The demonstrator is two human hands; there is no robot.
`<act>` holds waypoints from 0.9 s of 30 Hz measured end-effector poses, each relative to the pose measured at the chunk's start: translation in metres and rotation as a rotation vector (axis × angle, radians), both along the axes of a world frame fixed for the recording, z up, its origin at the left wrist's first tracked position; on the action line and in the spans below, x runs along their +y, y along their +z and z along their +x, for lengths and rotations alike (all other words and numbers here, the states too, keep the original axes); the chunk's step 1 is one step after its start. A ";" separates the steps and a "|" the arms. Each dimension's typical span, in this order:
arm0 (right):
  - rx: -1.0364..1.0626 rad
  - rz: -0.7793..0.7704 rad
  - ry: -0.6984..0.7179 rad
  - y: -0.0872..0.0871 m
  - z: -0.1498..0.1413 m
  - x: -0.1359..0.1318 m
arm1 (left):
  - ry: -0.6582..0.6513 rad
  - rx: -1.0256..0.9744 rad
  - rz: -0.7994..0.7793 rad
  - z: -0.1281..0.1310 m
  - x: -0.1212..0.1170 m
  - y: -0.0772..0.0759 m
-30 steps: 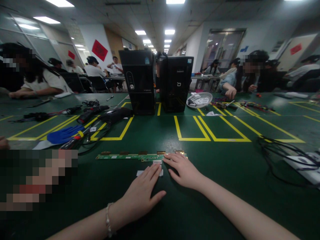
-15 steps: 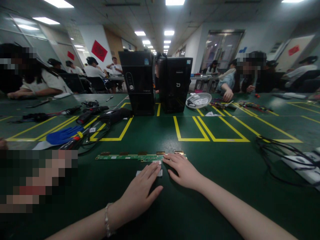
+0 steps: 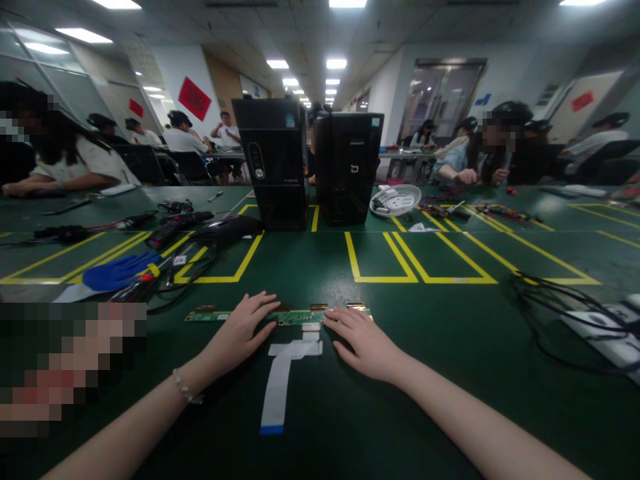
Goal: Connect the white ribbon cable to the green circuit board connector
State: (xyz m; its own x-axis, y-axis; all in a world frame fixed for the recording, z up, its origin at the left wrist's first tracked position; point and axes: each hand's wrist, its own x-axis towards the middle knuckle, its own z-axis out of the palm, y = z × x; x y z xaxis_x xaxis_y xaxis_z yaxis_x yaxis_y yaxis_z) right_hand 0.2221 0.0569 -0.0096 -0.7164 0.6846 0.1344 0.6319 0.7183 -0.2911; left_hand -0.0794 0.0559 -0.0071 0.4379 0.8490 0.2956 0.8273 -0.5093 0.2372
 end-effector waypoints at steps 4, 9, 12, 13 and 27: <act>-0.010 0.010 0.004 -0.003 0.000 0.001 | -0.071 0.050 -0.043 -0.003 0.004 -0.003; 0.002 0.044 -0.001 -0.003 -0.001 0.000 | -0.163 0.073 -0.097 0.005 0.000 -0.009; -0.016 0.062 0.003 0.000 -0.002 -0.002 | -0.166 0.076 -0.145 0.007 0.000 -0.011; -0.024 0.062 0.016 0.001 -0.002 -0.002 | -0.161 0.074 -0.156 0.007 0.001 -0.011; -0.074 -0.032 0.059 0.007 -0.003 -0.004 | -0.136 -0.040 -0.155 0.007 0.001 -0.005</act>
State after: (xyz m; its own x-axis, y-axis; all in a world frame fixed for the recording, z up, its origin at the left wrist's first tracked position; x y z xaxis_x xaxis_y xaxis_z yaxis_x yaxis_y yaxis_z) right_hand 0.2192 0.0532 -0.0023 -0.7625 0.6444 0.0577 0.6098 0.7456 -0.2686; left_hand -0.0727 0.0565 -0.0125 0.5420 0.8196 0.1857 0.7419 -0.5705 0.3524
